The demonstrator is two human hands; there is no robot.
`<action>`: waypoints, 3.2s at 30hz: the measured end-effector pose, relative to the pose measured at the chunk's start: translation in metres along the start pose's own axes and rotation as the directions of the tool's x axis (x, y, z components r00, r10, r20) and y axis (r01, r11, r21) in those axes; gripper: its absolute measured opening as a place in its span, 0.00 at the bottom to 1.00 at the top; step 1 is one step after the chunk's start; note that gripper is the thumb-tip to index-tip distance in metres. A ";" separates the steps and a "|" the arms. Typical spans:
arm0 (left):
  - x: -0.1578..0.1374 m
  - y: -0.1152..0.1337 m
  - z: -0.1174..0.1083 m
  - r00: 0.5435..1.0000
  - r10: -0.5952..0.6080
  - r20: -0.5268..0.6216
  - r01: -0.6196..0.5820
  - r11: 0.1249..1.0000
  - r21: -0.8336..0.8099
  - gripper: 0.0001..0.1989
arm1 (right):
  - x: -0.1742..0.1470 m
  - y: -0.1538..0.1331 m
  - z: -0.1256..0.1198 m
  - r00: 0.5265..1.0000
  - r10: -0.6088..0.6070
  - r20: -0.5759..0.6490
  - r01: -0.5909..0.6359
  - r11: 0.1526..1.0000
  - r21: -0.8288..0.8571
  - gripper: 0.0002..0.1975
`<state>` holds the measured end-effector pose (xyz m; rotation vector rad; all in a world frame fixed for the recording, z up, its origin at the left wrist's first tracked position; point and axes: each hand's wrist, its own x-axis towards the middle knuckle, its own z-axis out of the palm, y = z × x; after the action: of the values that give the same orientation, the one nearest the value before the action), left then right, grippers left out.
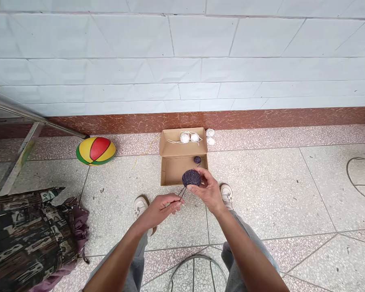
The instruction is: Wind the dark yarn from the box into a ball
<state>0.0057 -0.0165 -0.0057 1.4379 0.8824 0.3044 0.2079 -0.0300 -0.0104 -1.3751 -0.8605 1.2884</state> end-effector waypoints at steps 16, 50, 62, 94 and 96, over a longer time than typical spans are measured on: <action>-0.009 0.001 -0.019 0.966 0.096 -0.238 -0.092 0.995 0.028 0.14 | -0.009 -0.003 -0.003 0.703 0.374 0.605 -0.397 0.912 -0.101 0.28; -0.003 -0.006 -0.015 0.965 0.094 -0.244 -0.080 0.994 0.068 0.16 | -0.017 -0.013 0.004 0.754 0.311 0.579 -0.445 0.890 0.101 0.23; -0.003 0.005 -0.001 0.993 0.110 -0.048 -0.102 0.984 0.146 0.17 | -0.004 -0.004 0.005 0.997 0.056 0.053 -0.067 0.970 0.232 0.25; -0.007 0.007 -0.002 0.997 0.063 -0.036 -0.060 0.996 0.059 0.21 | -0.005 0.000 0.003 0.998 0.033 0.045 -0.038 0.993 0.116 0.27; -0.007 0.010 -0.001 0.997 0.077 0.002 -0.077 0.995 0.061 0.20 | -0.004 0.007 0.002 0.999 -0.046 -0.018 0.045 0.998 -0.035 0.27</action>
<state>0.0032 -0.0188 0.0060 1.5307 0.8439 0.3385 0.2039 -0.0348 -0.0162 -1.3853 -0.8999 1.2287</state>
